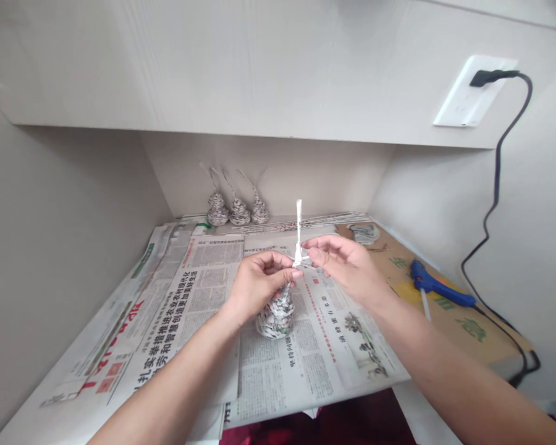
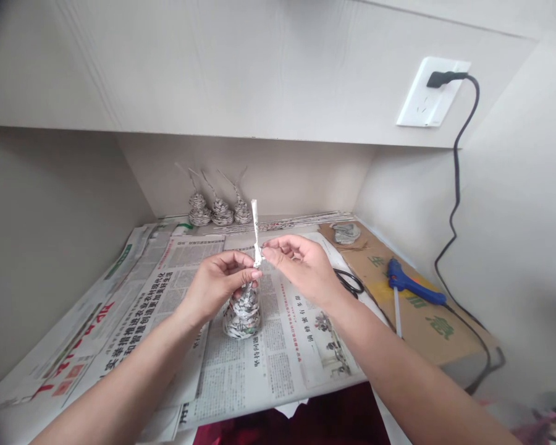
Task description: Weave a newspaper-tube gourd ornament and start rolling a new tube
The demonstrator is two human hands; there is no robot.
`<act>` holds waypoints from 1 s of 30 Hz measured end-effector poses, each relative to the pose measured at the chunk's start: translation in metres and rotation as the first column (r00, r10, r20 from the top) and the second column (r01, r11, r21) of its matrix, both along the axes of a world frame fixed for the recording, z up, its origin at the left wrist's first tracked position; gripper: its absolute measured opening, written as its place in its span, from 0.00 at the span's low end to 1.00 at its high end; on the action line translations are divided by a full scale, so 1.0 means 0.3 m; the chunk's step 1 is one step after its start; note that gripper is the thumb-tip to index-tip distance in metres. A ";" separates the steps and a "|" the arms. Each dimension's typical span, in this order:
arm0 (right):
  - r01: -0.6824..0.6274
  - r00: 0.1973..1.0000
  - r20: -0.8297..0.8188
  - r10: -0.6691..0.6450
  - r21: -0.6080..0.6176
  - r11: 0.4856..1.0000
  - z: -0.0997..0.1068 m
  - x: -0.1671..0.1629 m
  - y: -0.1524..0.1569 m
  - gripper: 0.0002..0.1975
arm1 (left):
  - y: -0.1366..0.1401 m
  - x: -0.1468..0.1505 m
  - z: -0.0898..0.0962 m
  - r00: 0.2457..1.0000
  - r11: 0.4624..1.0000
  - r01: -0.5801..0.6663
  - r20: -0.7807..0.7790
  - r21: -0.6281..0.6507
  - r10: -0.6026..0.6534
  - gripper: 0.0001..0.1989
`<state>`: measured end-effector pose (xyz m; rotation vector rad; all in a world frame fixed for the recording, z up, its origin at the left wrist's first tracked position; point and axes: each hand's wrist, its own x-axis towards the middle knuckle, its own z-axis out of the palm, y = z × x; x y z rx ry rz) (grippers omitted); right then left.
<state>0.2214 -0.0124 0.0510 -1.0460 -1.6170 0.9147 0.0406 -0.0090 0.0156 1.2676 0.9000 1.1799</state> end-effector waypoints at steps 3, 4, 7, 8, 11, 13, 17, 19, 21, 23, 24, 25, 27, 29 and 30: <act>-0.024 1.000 0.001 0.024 0.009 1.000 0.006 -0.004 0.002 0.12 | -0.002 0.000 -0.003 1.000 0.998 -0.016 -0.013 0.060 0.017 0.15; -0.035 0.999 -0.002 0.035 0.008 0.999 0.004 -0.006 0.003 0.12 | -0.003 0.000 -0.004 1.000 0.996 -0.019 -0.020 0.090 0.021 0.14; -0.043 0.999 0.028 0.043 0.013 0.999 -0.011 -0.016 0.001 0.10 | -0.005 0.002 -0.010 0.998 0.986 -0.007 -0.058 0.169 0.017 0.12; -0.027 0.999 0.044 0.026 0.031 0.999 -0.018 -0.020 -0.002 0.10 | -0.006 0.003 -0.012 0.997 0.982 -0.003 -0.074 0.187 0.017 0.12; 0.062 0.995 0.071 -0.069 0.106 0.992 -0.041 -0.034 -0.011 0.15 | -0.013 0.008 -0.019 0.990 0.971 0.000 -0.137 0.239 0.034 0.11; 0.125 0.988 0.068 -0.135 0.136 0.983 -0.054 -0.044 -0.010 0.19 | -0.018 0.011 -0.025 0.981 0.960 -0.001 -0.188 0.279 0.055 0.10; 0.174 0.982 0.042 -0.182 0.140 0.975 -0.052 -0.044 0.010 0.24 | -0.017 0.009 -0.032 0.973 0.945 -0.008 -0.214 0.327 0.083 0.08; 0.084 0.996 0.021 -0.086 0.066 0.994 -0.036 -0.029 0.018 0.24 | -0.010 0.003 -0.030 0.977 0.947 -0.021 -0.195 0.321 0.088 0.09; -0.015 1.000 0.006 0.016 -0.008 1.000 -0.019 -0.010 0.018 0.24 | -0.002 -0.004 -0.028 0.978 0.949 -0.031 -0.186 0.314 0.093 0.10; -0.048 0.999 0.014 0.048 -0.026 0.999 -0.008 0.006 0.011 0.21 | 0.004 -0.006 -0.029 0.976 0.947 -0.038 -0.193 0.319 0.104 0.10; -0.052 0.998 0.019 0.052 -0.022 0.998 -0.007 0.011 0.006 0.17 | 0.006 -0.006 -0.030 0.974 0.945 -0.035 -0.200 0.325 0.105 0.10; -0.059 0.998 0.024 0.059 -0.016 0.998 -0.009 0.013 0.001 0.14 | 0.006 -0.005 -0.032 0.973 0.943 -0.033 -0.204 0.332 0.106 0.10; -0.068 0.997 0.045 0.068 0.000 0.998 -0.020 0.009 -0.008 0.11 | 0.005 0.000 -0.038 0.971 0.940 -0.027 -0.214 0.339 0.105 0.09; -0.020 0.994 0.105 0.014 0.055 0.998 -0.038 -0.003 -0.017 0.11 | 0.002 0.003 -0.043 0.965 0.937 -0.020 -0.239 0.348 0.109 0.08; 0.034 0.987 0.150 -0.050 0.108 0.994 -0.047 -0.010 -0.021 0.12 | 0.000 0.004 -0.045 0.960 0.934 -0.016 -0.257 0.356 0.114 0.08</act>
